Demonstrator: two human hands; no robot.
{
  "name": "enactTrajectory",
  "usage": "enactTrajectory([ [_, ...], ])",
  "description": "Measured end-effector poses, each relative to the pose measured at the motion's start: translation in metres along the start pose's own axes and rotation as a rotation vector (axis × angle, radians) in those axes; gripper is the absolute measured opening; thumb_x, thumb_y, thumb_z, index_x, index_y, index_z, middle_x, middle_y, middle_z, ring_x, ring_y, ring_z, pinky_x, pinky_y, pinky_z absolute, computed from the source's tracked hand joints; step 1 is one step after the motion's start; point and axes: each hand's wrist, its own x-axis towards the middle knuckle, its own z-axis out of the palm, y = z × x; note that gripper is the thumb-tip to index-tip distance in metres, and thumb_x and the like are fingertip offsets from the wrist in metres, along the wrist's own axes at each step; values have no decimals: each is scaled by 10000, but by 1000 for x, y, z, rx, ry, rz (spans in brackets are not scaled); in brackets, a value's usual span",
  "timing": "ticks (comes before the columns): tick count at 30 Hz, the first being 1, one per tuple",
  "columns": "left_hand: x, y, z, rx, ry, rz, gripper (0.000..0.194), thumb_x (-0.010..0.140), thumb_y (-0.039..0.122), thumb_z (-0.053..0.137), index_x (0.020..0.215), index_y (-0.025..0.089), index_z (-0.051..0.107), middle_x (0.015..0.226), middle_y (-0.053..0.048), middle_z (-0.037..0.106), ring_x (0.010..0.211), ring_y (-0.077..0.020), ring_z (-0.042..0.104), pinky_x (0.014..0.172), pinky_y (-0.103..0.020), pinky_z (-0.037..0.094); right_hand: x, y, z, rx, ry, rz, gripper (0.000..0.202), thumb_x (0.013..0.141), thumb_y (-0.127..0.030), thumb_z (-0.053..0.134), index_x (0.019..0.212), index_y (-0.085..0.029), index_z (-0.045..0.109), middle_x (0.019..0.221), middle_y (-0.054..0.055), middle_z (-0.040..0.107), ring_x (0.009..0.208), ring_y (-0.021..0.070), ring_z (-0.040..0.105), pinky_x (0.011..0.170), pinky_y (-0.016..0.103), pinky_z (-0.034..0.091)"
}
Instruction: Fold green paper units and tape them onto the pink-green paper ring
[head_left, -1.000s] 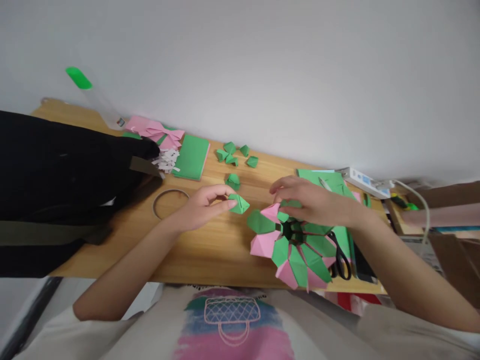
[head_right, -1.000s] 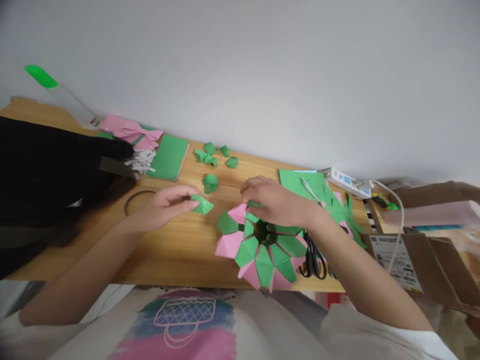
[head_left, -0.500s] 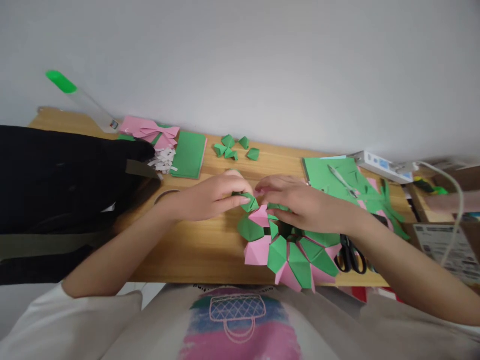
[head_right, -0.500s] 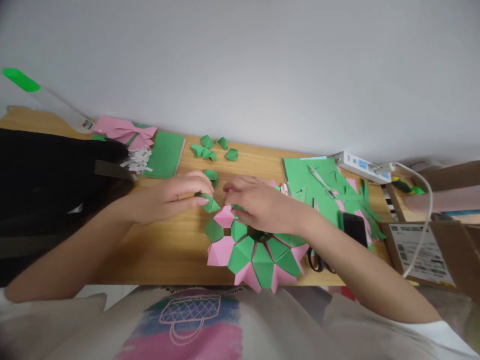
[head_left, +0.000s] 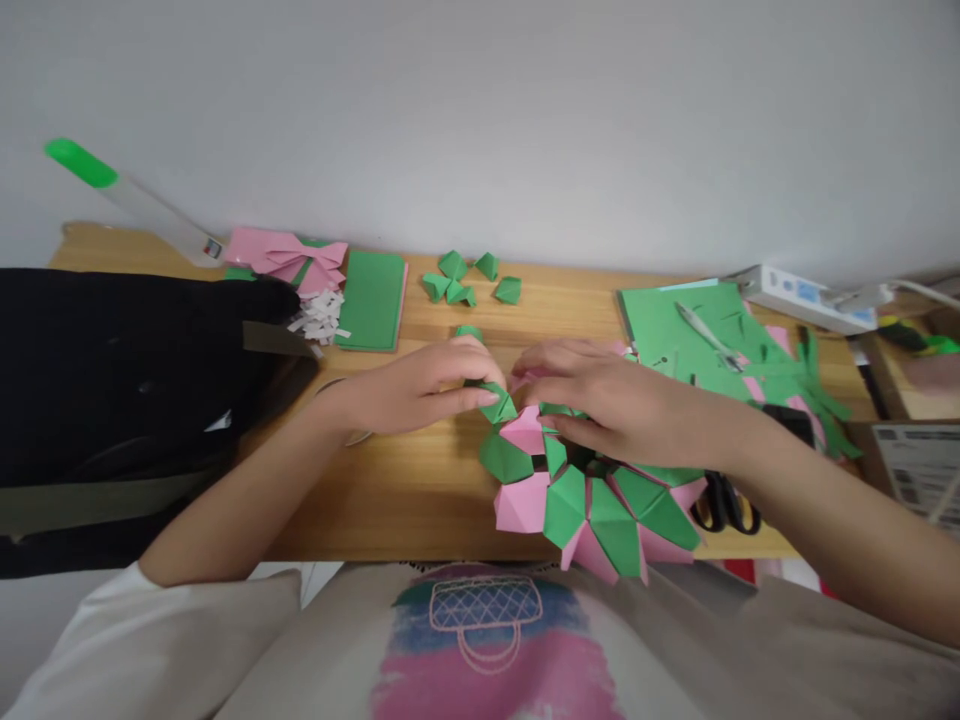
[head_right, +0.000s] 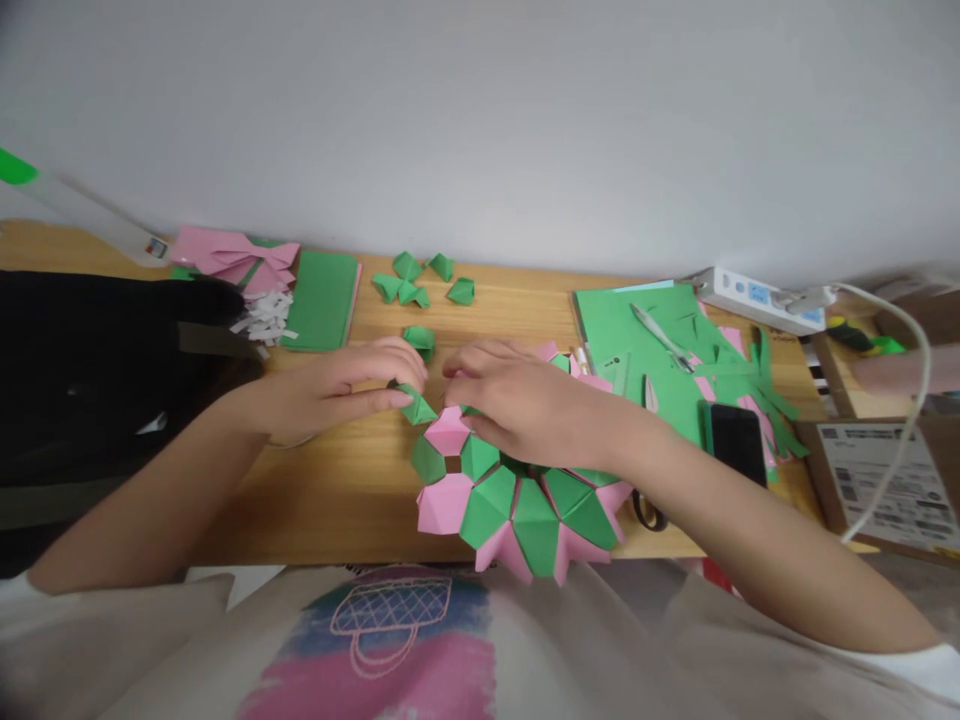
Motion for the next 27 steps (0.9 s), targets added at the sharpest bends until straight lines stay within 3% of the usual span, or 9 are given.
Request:
enactTrajectory([
  [27, 10, 5, 0, 54, -56, 28, 210, 959, 247, 444, 878, 194, 630, 899, -46, 682, 916, -197, 551, 910, -328, 394, -2, 2, 1, 21, 15, -6, 246, 906, -107, 457, 1039, -196, 644, 1208, 114, 601, 1138, 272, 558, 945, 475, 456],
])
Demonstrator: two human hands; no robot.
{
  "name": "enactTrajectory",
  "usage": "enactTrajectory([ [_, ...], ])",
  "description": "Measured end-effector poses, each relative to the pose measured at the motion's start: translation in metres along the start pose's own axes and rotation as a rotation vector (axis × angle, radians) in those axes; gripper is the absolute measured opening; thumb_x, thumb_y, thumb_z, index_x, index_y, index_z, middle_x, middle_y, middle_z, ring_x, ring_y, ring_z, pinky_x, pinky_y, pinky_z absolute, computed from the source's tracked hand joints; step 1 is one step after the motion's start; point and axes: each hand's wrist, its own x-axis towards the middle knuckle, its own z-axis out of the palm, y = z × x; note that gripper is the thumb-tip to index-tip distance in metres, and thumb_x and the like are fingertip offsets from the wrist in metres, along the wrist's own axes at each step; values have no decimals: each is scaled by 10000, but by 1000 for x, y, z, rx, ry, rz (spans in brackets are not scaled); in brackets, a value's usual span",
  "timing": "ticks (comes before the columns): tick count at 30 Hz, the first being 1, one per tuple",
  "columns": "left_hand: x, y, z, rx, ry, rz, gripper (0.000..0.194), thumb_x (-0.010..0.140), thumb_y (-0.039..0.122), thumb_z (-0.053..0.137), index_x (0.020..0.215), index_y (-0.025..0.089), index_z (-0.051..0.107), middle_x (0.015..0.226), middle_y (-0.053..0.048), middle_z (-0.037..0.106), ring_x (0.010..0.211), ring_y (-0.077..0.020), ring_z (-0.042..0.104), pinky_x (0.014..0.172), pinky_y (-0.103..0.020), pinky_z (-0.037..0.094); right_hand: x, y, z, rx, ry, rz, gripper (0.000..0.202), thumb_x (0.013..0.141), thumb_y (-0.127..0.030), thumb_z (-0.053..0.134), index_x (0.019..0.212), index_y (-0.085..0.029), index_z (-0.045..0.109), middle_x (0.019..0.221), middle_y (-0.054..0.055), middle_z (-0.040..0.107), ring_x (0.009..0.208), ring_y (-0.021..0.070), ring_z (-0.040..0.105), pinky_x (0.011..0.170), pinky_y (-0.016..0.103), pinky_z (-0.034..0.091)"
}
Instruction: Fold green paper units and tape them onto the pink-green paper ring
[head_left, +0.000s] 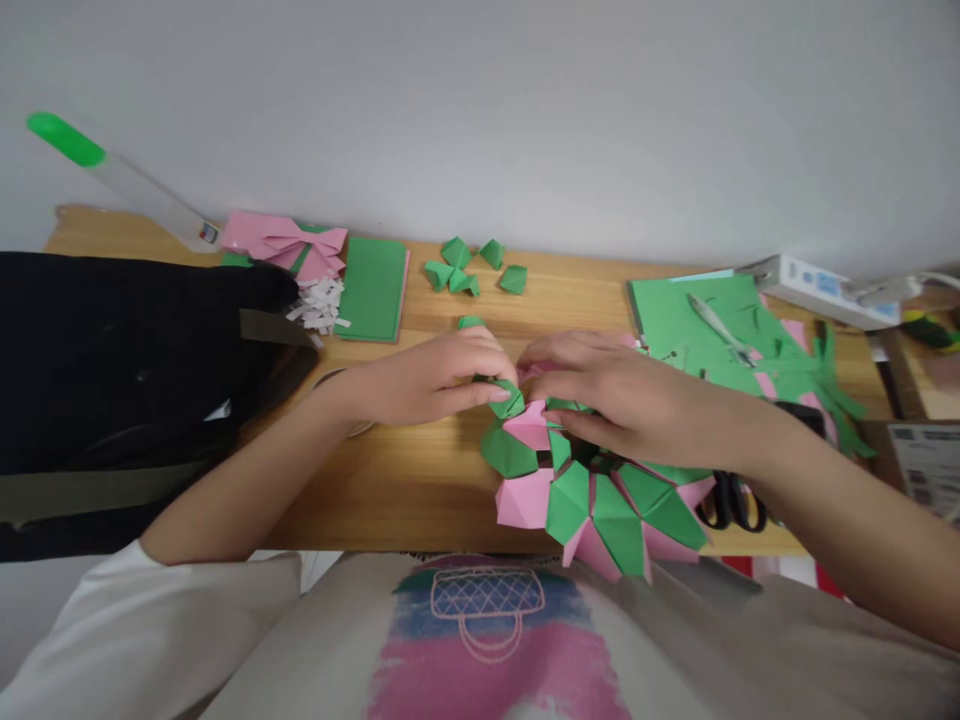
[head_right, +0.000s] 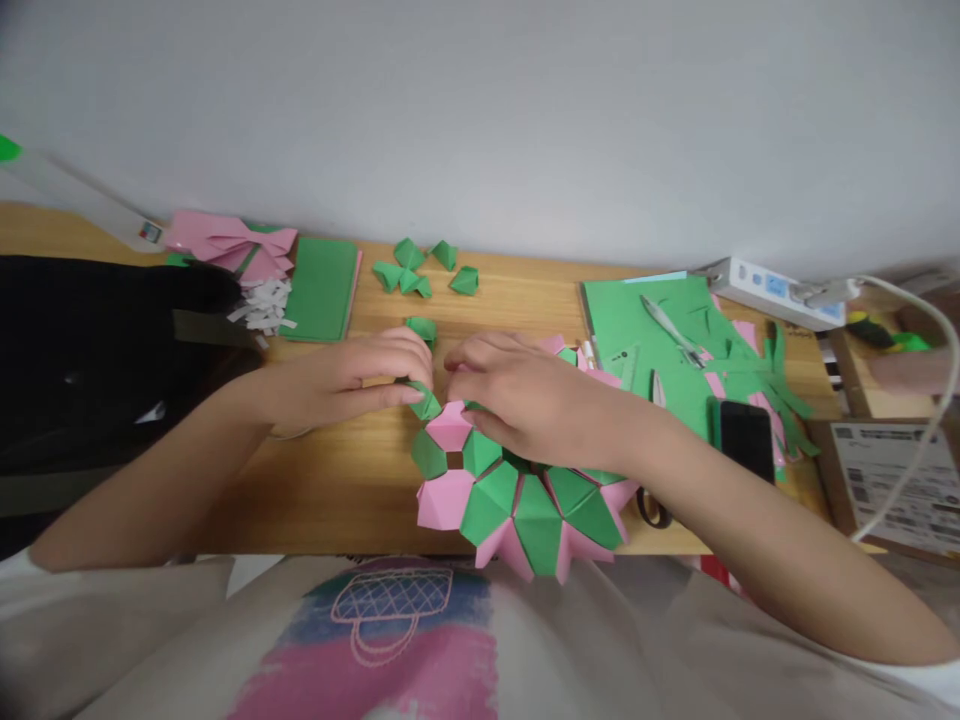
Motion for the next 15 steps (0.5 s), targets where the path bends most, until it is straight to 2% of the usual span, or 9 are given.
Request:
enactTrajectory([
  [15, 5, 6, 2, 131, -22, 32, 250, 946, 219, 424, 837, 205, 649, 842, -46, 667, 863, -213, 523, 819, -329, 386, -2, 4, 2, -36, 17, -28, 214, 922, -134, 462, 1025, -180, 644, 1192, 124, 599, 1119, 281, 557, 926, 456, 447],
])
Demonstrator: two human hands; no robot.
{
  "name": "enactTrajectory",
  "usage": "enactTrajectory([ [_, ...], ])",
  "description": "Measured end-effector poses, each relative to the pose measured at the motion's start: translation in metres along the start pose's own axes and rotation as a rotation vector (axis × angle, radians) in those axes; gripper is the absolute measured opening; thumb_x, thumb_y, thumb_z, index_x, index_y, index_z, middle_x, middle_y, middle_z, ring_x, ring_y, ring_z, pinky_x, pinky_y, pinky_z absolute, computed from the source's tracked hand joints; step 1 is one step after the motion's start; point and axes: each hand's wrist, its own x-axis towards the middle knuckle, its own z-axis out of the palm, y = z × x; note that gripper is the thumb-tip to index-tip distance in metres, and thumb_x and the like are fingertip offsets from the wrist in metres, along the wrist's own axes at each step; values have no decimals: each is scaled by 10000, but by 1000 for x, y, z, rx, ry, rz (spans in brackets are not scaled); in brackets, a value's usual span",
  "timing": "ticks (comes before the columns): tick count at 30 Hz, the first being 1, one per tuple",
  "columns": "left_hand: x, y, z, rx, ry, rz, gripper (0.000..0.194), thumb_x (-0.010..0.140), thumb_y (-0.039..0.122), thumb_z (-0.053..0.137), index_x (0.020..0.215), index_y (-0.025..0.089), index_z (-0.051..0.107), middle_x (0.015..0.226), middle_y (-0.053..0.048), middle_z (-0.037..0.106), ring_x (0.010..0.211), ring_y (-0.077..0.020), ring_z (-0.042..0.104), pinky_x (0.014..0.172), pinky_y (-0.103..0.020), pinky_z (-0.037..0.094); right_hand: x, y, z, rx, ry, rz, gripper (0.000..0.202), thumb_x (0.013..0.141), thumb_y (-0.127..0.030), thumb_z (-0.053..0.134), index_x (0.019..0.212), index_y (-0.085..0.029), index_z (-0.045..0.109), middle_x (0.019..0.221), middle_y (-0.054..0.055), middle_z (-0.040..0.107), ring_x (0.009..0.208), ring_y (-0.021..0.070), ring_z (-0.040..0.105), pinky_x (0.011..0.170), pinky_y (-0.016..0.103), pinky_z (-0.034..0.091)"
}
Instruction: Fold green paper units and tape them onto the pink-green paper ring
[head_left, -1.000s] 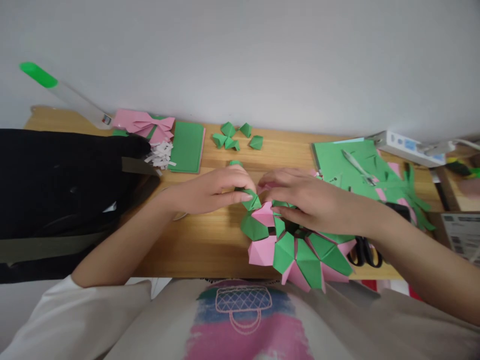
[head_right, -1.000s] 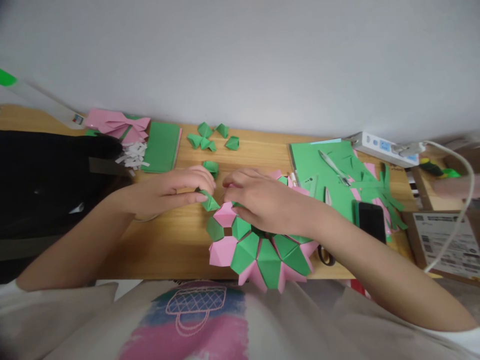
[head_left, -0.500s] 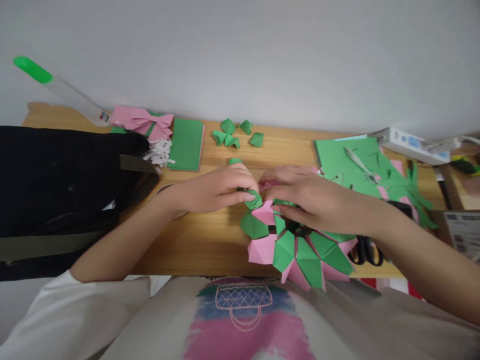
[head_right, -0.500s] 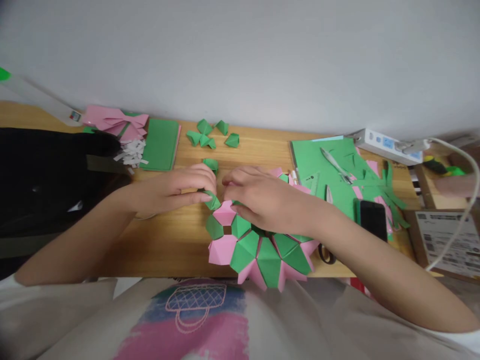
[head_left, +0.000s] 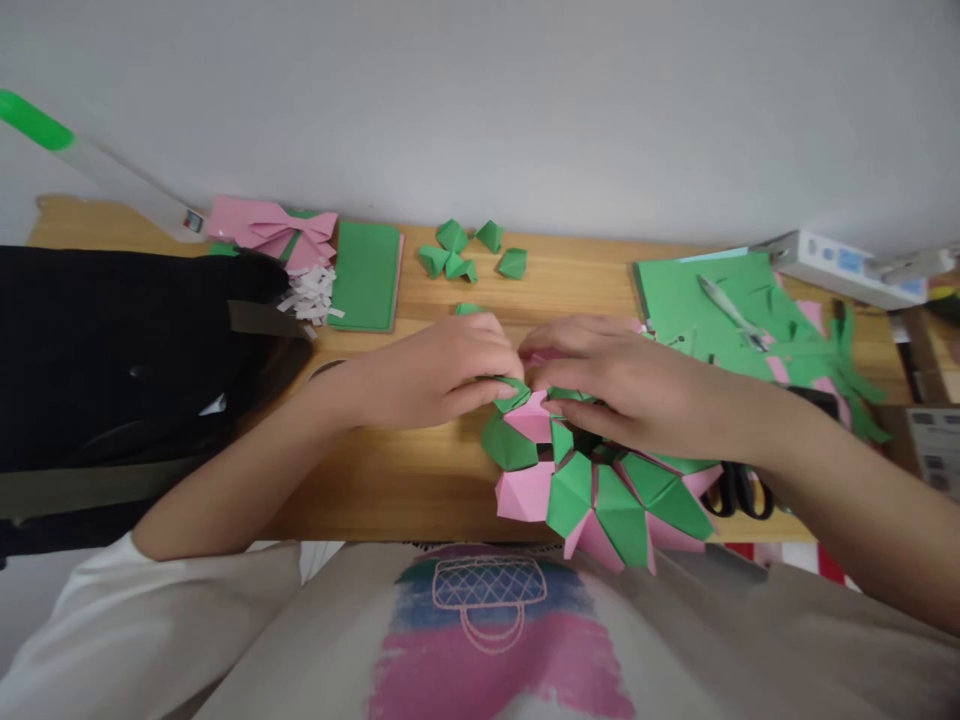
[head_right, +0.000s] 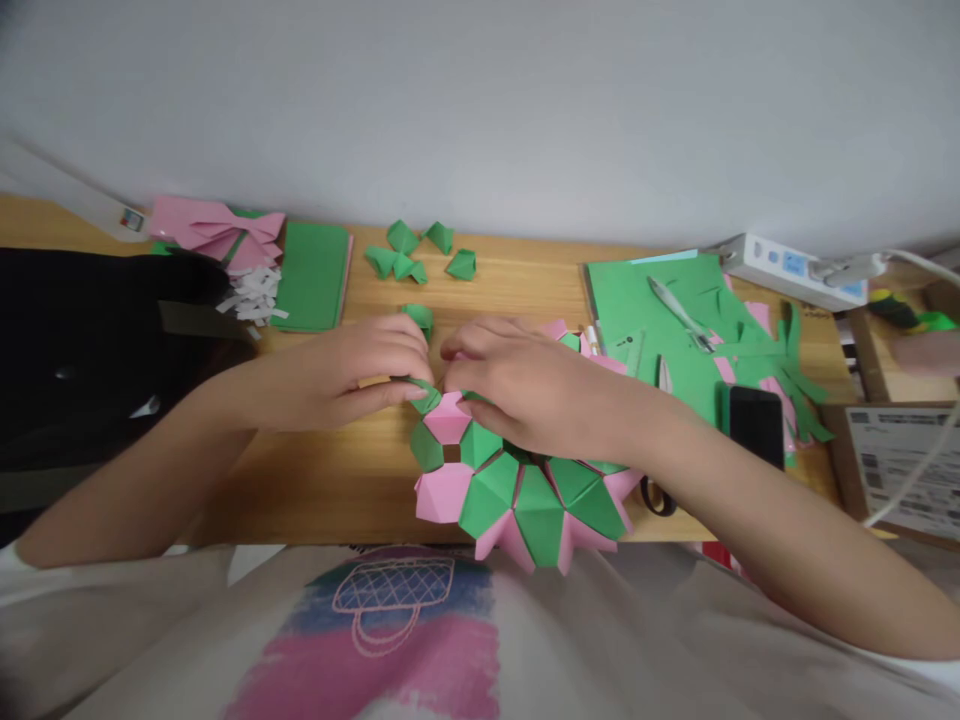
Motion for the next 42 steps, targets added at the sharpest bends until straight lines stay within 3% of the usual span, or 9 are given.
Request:
enactTrajectory([
  [11, 0, 2, 3, 78, -34, 7, 263, 957, 188, 411, 812, 155, 628, 782, -47, 652, 791, -195, 504, 743, -321, 377, 0, 2, 2, 31, -3, -11, 233, 957, -171, 410, 1016, -155, 635, 1169, 139, 606, 1097, 280, 560, 914, 465, 454],
  [29, -1, -1, 6, 86, 2, -3, 246, 957, 180, 438, 788, 151, 613, 760, -43, 628, 781, -194, 516, 712, -316, 376, 0, 11, 5, 52, 102, -76, 228, 991, -214, 385, 963, -180, 609, 1112, 96, 655, 992, 223, 599, 824, 371, 441],
  [42, 4, 2, 8, 128, 10, -17, 261, 953, 182, 416, 753, 185, 583, 760, -34, 622, 791, -200, 522, 727, -325, 382, -3, 15, 4, 86, 119, -92, 185, 998, -226, 400, 946, -194, 575, 1112, 79, 639, 1025, 215, 588, 826, 356, 445],
])
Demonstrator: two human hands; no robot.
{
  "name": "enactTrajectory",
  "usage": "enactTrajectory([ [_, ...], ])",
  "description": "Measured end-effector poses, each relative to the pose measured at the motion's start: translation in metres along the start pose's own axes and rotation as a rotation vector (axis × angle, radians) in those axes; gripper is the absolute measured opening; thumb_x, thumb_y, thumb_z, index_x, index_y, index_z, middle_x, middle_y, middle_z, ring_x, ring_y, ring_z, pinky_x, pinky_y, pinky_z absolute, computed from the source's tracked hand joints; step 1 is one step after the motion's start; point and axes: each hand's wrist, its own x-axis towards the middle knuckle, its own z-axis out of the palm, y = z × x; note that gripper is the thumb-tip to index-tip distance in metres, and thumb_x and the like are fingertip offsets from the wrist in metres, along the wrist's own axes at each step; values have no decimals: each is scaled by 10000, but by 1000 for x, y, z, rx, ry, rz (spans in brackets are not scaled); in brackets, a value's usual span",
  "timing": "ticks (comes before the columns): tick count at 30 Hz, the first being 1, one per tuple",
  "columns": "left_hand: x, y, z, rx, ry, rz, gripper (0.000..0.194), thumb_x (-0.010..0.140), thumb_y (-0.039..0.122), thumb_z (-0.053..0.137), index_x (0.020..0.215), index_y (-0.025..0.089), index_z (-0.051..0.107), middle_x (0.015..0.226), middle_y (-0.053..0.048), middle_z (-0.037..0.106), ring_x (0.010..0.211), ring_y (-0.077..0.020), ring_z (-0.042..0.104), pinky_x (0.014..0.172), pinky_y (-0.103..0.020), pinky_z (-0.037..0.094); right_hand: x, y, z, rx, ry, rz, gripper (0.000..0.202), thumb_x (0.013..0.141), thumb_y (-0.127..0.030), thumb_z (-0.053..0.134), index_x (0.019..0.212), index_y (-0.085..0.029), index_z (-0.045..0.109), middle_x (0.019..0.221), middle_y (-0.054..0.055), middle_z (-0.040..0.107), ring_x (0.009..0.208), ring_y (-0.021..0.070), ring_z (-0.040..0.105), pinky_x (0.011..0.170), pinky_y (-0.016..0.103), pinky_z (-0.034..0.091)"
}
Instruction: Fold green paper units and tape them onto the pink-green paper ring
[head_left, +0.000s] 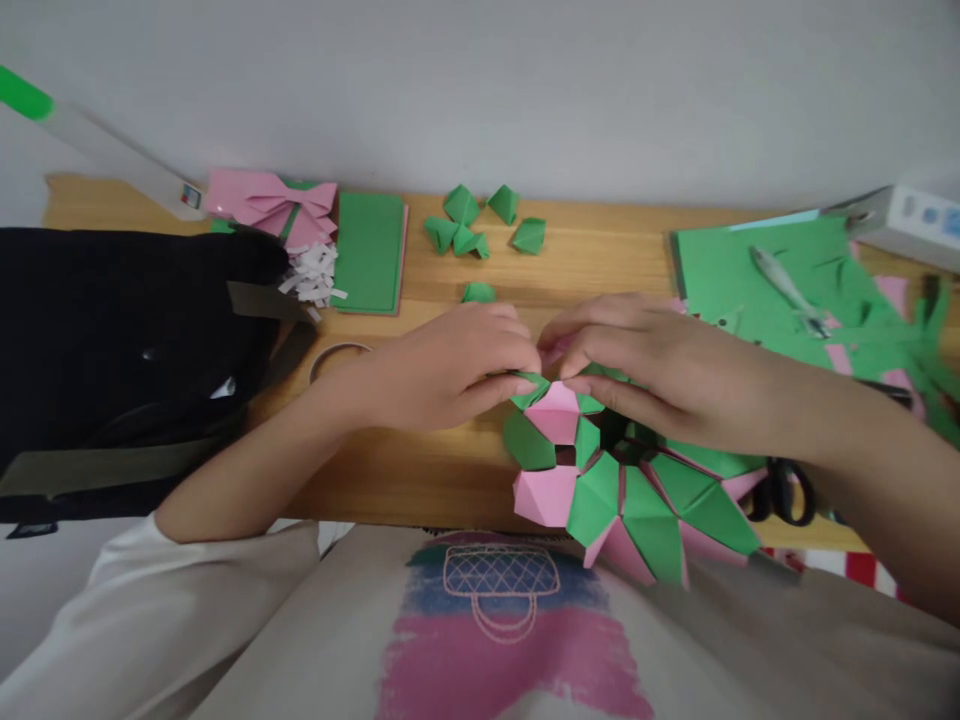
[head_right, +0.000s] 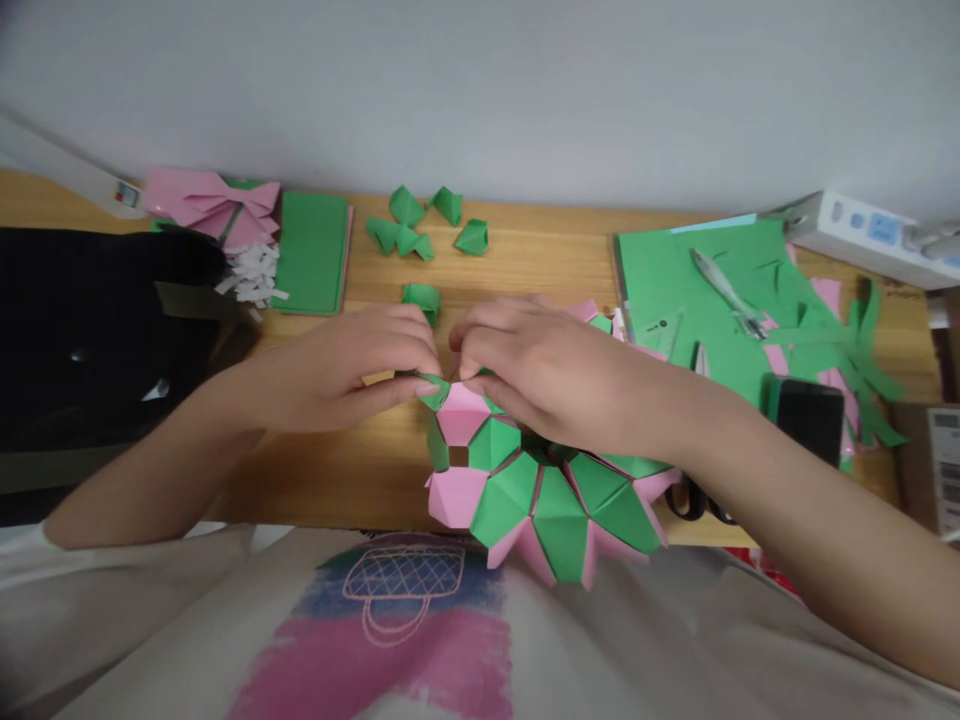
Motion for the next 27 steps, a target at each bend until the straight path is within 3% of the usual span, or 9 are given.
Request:
enactTrajectory([
  [6, 2, 5, 1, 0, 21, -37, 256, 942, 181, 418, 732, 184, 565, 757, -30, 620, 781, -190, 526, 729, -321, 394, -1, 2, 0, 21, 18, 28, 193, 993, -236, 394, 964, -192, 580, 1122, 96, 644, 1020, 227, 596, 832, 365, 447],
  [17, 3, 15, 10, -91, 215, -100, 203, 926, 191, 458, 737, 207, 530, 717, -13, 576, 735, -171, 516, 728, -324, 417, -5, 5, -1, 81, 60, 42, 139, 968, -187, 426, 954, -228, 557, 1117, 68, 644, 1018, 213, 609, 862, 369, 454],
  [27, 3, 13, 8, -53, 117, -53, 231, 922, 160, 440, 710, 187, 528, 713, -19, 596, 719, -171, 511, 693, -322, 391, -2, 3, 0, 81, 23, 48, 206, 981, -244, 402, 930, -193, 596, 1081, 93, 669, 1002, 240, 615, 828, 383, 449],
])
